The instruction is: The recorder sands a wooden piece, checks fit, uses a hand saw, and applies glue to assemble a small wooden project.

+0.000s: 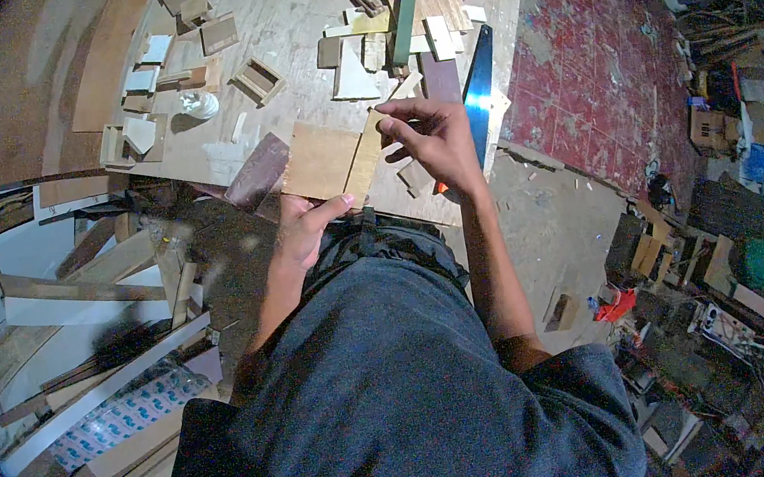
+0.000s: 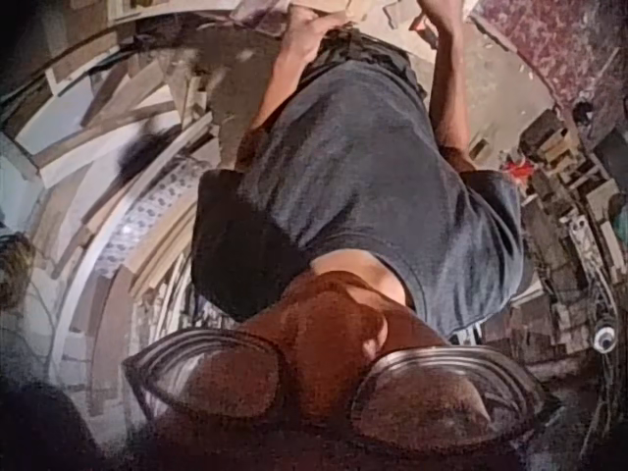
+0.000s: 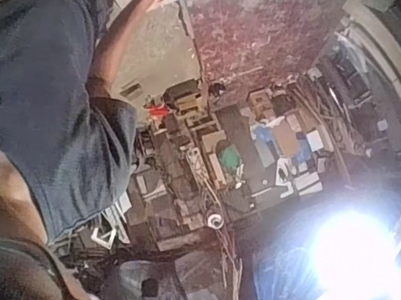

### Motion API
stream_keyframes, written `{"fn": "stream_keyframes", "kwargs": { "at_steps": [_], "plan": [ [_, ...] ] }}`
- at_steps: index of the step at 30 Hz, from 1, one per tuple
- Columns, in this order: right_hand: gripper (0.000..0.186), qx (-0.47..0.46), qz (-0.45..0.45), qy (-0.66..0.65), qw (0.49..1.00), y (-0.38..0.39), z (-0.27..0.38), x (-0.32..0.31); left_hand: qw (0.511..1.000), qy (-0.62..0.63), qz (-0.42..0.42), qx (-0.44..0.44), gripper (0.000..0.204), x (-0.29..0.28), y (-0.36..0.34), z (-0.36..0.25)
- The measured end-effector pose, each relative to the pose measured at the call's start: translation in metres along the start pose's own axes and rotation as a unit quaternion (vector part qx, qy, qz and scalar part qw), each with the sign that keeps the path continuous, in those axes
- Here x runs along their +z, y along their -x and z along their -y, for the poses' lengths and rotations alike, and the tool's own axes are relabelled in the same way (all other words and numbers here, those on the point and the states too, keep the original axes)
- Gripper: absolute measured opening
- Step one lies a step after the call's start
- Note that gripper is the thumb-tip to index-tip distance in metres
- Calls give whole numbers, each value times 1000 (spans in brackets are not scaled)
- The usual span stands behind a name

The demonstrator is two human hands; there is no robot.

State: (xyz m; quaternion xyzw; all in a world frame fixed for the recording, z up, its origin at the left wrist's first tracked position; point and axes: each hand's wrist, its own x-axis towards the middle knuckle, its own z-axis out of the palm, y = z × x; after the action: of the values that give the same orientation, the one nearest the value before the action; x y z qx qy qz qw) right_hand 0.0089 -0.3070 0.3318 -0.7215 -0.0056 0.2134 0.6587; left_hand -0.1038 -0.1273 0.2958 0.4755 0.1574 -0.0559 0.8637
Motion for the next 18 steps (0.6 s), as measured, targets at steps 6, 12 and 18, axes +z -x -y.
{"fn": "stream_keyframes", "kwargs": {
  "at_steps": [6, 12, 18],
  "plan": [
    [21, 19, -11, 13, 1000, -3, -13, 6, 999, 10, -9, -39, 43, -6, -5, 3],
    [22, 36, -31, 21, 999, -7, -26, 7, 997, -10, 1, -78, 46, -17, -14, 13],
    [26, 43, -37, 74, 996, -13, -37, 8, 993, -27, 13, -116, 47, -24, -22, 22]
  ]
}}
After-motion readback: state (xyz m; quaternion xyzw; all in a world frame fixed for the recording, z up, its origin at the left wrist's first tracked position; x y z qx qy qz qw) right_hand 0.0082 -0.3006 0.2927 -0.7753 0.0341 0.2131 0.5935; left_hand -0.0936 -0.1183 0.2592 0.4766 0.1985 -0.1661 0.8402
